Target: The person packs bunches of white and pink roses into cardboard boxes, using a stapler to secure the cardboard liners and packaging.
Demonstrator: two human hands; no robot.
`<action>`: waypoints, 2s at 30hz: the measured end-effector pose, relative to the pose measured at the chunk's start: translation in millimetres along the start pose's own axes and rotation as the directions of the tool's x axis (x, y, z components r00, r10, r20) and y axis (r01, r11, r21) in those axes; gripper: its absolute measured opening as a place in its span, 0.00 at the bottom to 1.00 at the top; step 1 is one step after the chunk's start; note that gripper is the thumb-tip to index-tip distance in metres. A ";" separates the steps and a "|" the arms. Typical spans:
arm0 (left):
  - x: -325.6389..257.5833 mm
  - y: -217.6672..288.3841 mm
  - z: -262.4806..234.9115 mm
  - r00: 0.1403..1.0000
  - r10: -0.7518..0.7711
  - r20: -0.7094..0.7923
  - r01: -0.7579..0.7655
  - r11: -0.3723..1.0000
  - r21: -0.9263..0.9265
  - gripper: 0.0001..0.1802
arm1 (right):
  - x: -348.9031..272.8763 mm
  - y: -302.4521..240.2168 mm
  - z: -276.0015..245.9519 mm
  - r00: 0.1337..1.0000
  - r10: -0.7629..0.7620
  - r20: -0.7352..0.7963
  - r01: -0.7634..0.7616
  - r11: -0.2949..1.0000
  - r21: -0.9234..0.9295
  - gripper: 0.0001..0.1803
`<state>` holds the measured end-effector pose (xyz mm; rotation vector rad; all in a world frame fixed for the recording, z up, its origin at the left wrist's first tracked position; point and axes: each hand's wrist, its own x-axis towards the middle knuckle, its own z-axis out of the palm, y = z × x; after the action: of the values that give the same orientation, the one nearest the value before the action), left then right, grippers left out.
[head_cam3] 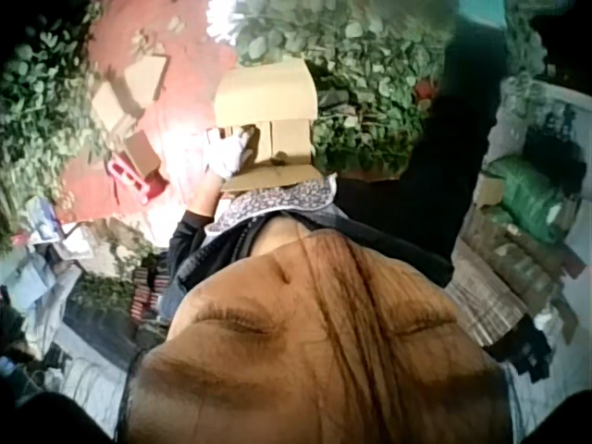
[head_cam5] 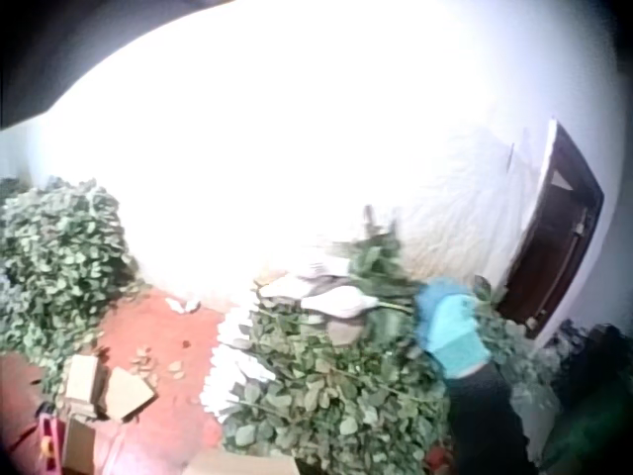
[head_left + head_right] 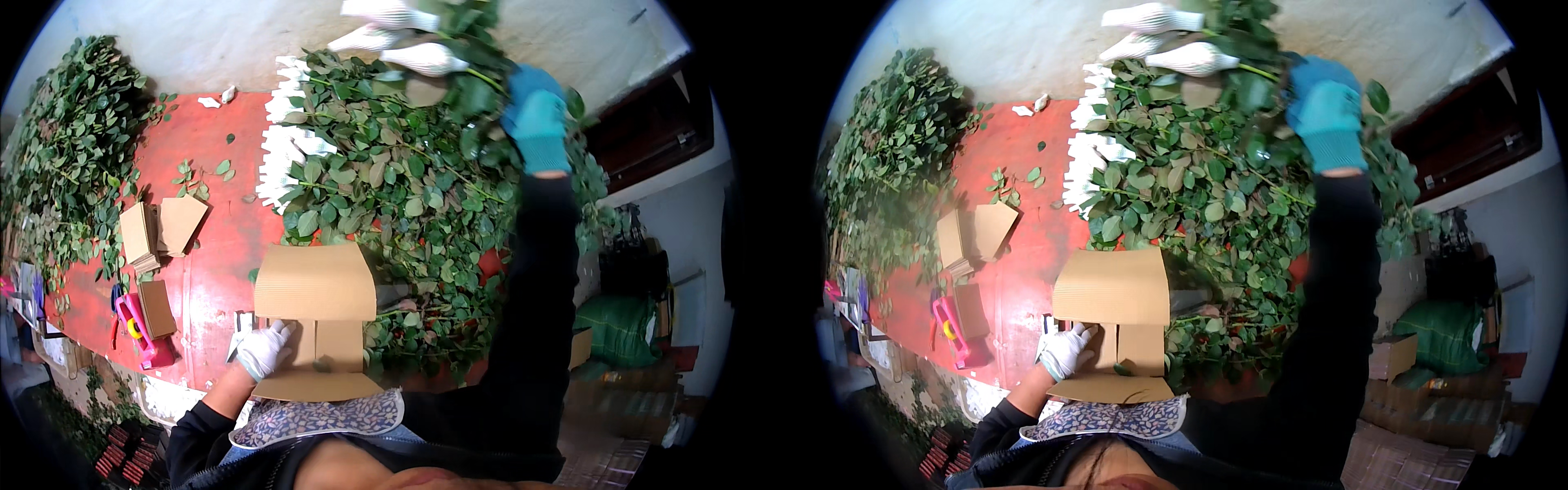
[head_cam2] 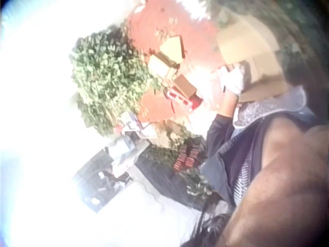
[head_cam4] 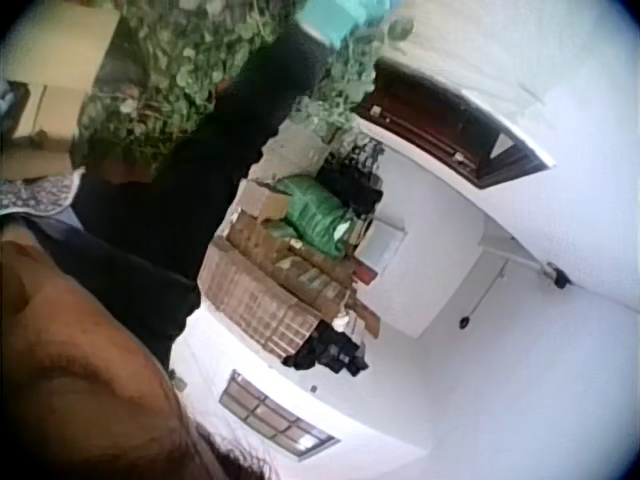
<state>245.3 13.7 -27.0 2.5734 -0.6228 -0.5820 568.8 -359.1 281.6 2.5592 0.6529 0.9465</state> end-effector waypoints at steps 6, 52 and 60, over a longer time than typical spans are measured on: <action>3.5 -3.0 8.0 0.993 0.066 -0.102 -0.065 0.998 0.020 0.24 | 87.4 -54.8 118.5 0.988 -0.079 0.136 0.079 0.997 0.007 0.18; 6.9 -5.6 13.0 0.991 0.081 -0.106 -0.075 0.995 0.065 0.13 | -89.0 -114.4 253.4 0.637 0.053 0.769 -0.735 0.341 0.586 0.19; 3.1 -9.5 14.4 0.999 0.027 -0.043 -0.027 1.000 -0.003 0.25 | -109.6 -132.5 114.9 0.768 -0.064 0.638 -0.416 0.708 0.571 0.22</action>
<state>244.0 15.4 -44.4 2.5632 -0.6400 -0.5171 532.6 -322.4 81.3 3.3709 0.6079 -0.2510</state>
